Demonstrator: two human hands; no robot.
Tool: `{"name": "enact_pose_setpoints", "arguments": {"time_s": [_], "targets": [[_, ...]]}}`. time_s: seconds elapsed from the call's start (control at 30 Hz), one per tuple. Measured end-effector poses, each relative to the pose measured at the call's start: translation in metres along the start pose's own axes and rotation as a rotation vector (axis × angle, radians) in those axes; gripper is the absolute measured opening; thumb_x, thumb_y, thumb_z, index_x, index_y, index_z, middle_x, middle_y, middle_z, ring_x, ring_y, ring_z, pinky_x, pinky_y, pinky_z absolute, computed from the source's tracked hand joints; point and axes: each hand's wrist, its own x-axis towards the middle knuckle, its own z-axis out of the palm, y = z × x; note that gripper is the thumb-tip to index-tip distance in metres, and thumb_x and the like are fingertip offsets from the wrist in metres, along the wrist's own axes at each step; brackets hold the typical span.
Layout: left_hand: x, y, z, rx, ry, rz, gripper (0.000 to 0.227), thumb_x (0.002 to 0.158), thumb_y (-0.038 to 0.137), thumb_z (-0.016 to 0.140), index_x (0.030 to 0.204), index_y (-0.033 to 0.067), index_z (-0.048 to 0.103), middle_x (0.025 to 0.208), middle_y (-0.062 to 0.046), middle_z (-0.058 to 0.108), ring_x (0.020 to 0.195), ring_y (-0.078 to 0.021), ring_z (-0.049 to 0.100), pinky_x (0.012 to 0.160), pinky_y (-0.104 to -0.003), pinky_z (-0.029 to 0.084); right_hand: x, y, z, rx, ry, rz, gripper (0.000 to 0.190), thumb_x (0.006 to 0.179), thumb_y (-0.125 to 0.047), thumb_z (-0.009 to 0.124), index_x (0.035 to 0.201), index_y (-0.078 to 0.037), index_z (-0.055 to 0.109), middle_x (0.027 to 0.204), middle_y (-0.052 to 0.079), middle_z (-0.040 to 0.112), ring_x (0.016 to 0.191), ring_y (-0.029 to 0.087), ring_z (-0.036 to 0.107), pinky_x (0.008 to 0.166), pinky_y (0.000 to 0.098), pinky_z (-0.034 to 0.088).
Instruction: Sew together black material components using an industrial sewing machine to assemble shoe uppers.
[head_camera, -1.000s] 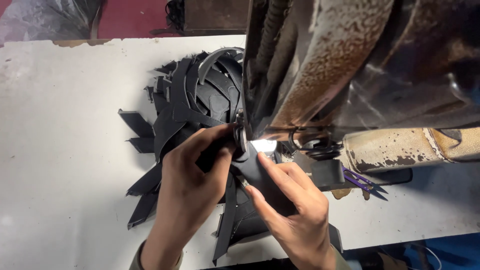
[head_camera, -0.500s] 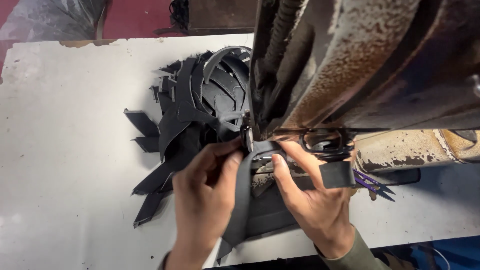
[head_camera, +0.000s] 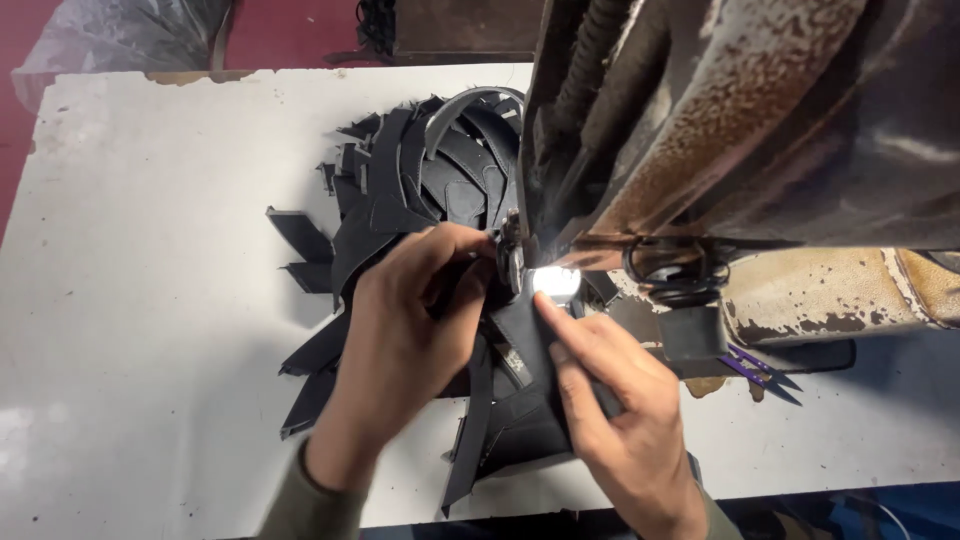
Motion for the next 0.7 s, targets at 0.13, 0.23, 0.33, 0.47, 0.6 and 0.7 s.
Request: {"name": "enact_pose_setpoints", "arguments": {"time_s": [0.13, 0.23, 0.33, 0.47, 0.6, 0.7], "targets": [[0.014, 0.0, -0.01, -0.366, -0.24, -0.259, 0.02, 0.083, -0.006, 0.063, 0.097, 0.004, 0.073, 0.066, 0.001, 0.066, 0.05, -0.0051, 0.041, 0.045, -0.022, 0.029, 0.012, 0.004, -0.009, -0.183, 0.067, -0.067, 0.047, 0.08, -0.002, 0.074, 0.126, 0.002, 0.069, 0.091, 0.007, 0.069, 0.064, 0.011, 0.055, 0.056, 0.0211, 0.045], [0.009, -0.003, -0.002, -0.412, -0.211, -0.305, 0.016, 0.088, -0.003, 0.065, 0.098, 0.0032, 0.076, 0.063, 0.003, 0.061, 0.05, -0.0035, 0.036, 0.045, -0.022, 0.025, 0.023, 0.009, -0.014, -0.273, 0.048, -0.126, 0.047, 0.08, -0.002, 0.076, 0.126, -0.001, 0.069, 0.099, 0.008, 0.069, 0.07, 0.013, 0.061, 0.059, 0.0231, 0.049], [-0.003, -0.004, 0.002, -0.512, -0.163, -0.404, 0.017, 0.09, -0.004, 0.064, 0.1, 0.001, 0.076, 0.066, 0.002, 0.062, 0.053, -0.0028, 0.038, 0.046, -0.021, 0.026, 0.029, 0.012, -0.016, -0.361, 0.043, -0.162, 0.039, 0.084, -0.002, 0.072, 0.123, -0.004, 0.07, 0.104, 0.009, 0.074, 0.069, 0.015, 0.065, 0.061, 0.0245, 0.053], [-0.016, 0.009, 0.015, -0.477, -0.073, -0.626, 0.026, 0.089, 0.008, 0.063, 0.109, -0.0004, 0.076, 0.063, -0.002, 0.065, 0.055, -0.0087, 0.054, 0.051, -0.022, 0.042, 0.031, 0.039, -0.021, -0.953, 0.064, -0.577, 0.03, 0.094, 0.001, 0.073, 0.124, 0.002, 0.071, 0.13, 0.004, 0.065, 0.094, 0.013, 0.067, 0.077, 0.0249, 0.049], [-0.033, 0.016, 0.027, -0.326, 0.033, -0.453, 0.016, 0.091, 0.007, 0.063, 0.101, -0.0006, 0.073, 0.062, 0.001, 0.068, 0.046, -0.0081, 0.055, 0.044, -0.021, 0.044, 0.038, 0.08, -0.016, -0.89, -0.113, -0.503, 0.027, 0.1, 0.0, 0.055, 0.126, 0.004, 0.059, 0.12, 0.008, 0.064, 0.091, 0.012, 0.059, 0.076, 0.0196, 0.045], [-0.045, 0.024, 0.038, -0.269, 0.037, -0.361, 0.042, 0.089, 0.002, 0.061, 0.13, -0.0011, 0.056, 0.066, 0.003, 0.074, 0.043, -0.0082, 0.051, 0.043, -0.02, 0.044, 0.038, 0.118, -0.011, -0.169, -0.037, 0.079, 0.022, 0.097, -0.014, 0.061, 0.115, -0.002, 0.065, 0.103, 0.009, 0.073, 0.089, 0.017, 0.069, 0.076, 0.0268, 0.053]]}}
